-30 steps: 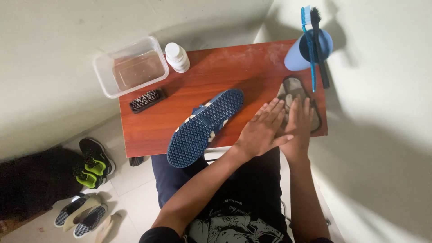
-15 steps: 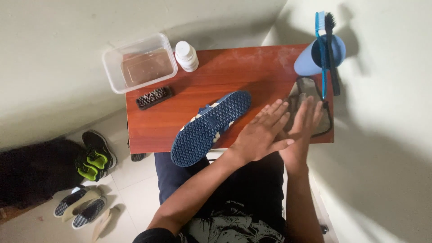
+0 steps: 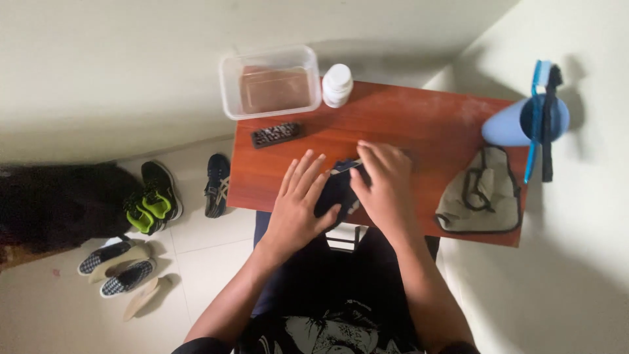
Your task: The person cleans the sole of a blue sneaker using a brush. They dip the brush into a container of liquid and scrub the textured bottom of the shoe repeatedly.
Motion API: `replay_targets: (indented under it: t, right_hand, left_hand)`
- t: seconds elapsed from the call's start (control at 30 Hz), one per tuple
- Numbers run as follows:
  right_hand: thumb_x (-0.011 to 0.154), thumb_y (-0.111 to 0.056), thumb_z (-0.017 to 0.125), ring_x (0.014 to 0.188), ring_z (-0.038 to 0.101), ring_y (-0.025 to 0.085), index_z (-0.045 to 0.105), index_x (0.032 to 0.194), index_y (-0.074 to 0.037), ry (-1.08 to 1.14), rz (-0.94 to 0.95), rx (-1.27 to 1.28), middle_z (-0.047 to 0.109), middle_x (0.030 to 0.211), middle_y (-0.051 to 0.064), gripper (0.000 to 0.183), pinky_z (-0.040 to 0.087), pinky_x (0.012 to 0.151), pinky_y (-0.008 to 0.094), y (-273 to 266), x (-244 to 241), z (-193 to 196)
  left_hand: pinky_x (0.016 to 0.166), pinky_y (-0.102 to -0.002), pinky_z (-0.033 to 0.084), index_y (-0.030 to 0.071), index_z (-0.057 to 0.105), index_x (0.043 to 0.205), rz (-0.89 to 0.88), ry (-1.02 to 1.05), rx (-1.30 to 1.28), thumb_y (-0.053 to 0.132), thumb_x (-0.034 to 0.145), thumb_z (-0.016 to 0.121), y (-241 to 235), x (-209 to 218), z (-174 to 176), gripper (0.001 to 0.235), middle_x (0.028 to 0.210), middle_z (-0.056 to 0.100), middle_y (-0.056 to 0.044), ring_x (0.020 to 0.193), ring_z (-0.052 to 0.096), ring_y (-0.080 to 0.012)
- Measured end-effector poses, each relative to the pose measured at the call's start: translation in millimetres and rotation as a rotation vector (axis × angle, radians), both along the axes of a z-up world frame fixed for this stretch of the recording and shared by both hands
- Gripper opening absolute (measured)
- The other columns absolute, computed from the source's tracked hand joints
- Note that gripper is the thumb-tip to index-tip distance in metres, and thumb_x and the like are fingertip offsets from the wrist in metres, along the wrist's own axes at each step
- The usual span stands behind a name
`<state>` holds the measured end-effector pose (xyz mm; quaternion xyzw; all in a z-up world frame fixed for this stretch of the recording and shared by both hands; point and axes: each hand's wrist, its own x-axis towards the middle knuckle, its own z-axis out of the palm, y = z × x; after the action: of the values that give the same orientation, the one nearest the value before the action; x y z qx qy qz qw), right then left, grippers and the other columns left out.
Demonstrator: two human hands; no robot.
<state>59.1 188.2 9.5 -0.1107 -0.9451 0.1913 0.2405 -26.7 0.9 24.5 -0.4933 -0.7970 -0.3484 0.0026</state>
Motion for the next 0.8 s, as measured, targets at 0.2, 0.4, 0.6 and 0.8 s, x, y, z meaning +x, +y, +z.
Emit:
replay_targets:
  t: [0.2, 0.4, 0.6, 0.8]
  right_hand:
    - [0.088, -0.022, 0.077, 0.112, 0.068, 0.029, 0.068, 0.129, -0.008, -0.002, 0.162, 0.044, 0.069, 0.125, 0.01, 0.045, 0.057, 0.092, 0.038, -17, -79, -23]
    - [0.082, -0.023, 0.08, 0.107, 0.068, 0.037, 0.062, 0.135, -0.004, -0.199, 0.269, 0.139, 0.067, 0.123, 0.017, 0.059, 0.059, 0.087, 0.045, -27, -116, -53]
    - [0.087, -0.027, 0.078, 0.11, 0.066, 0.04, 0.053, 0.142, -0.006, -0.507, 0.236, 0.027, 0.059, 0.125, 0.017, 0.065, 0.058, 0.087, 0.052, -32, -125, -24]
    - [0.082, -0.03, 0.08, 0.102, 0.066, 0.037, 0.068, 0.12, -0.01, -0.531, 0.231, 0.1, 0.063, 0.107, 0.012, 0.044, 0.058, 0.082, 0.048, -24, -126, -45]
  left_hand:
    - [0.126, -0.06, 0.021, 0.006, 0.058, 0.142, 0.081, 0.113, -0.181, 0.052, 0.055, 0.091, -23, 17, -11, 0.104, 0.157, 0.047, -0.02, 0.149, 0.036, -0.0462]
    - [0.121, -0.06, 0.033, 0.008, 0.058, 0.136, 0.155, 0.226, -0.277, 0.042, 0.042, 0.096, -25, 32, -35, 0.107, 0.14, 0.055, -0.023, 0.128, 0.055, -0.0427]
    - [0.105, -0.053, 0.042, 0.011, 0.054, 0.133, 0.145, 0.214, -0.236, 0.036, 0.049, 0.09, -25, 28, -49, 0.095, 0.134, 0.052, -0.023, 0.117, 0.058, -0.0408]
    - [0.107, -0.051, 0.043, 0.014, 0.051, 0.138, 0.104, 0.231, -0.222, 0.037, 0.048, 0.095, -22, 15, -59, 0.103, 0.138, 0.053, -0.022, 0.12, 0.059, -0.0394]
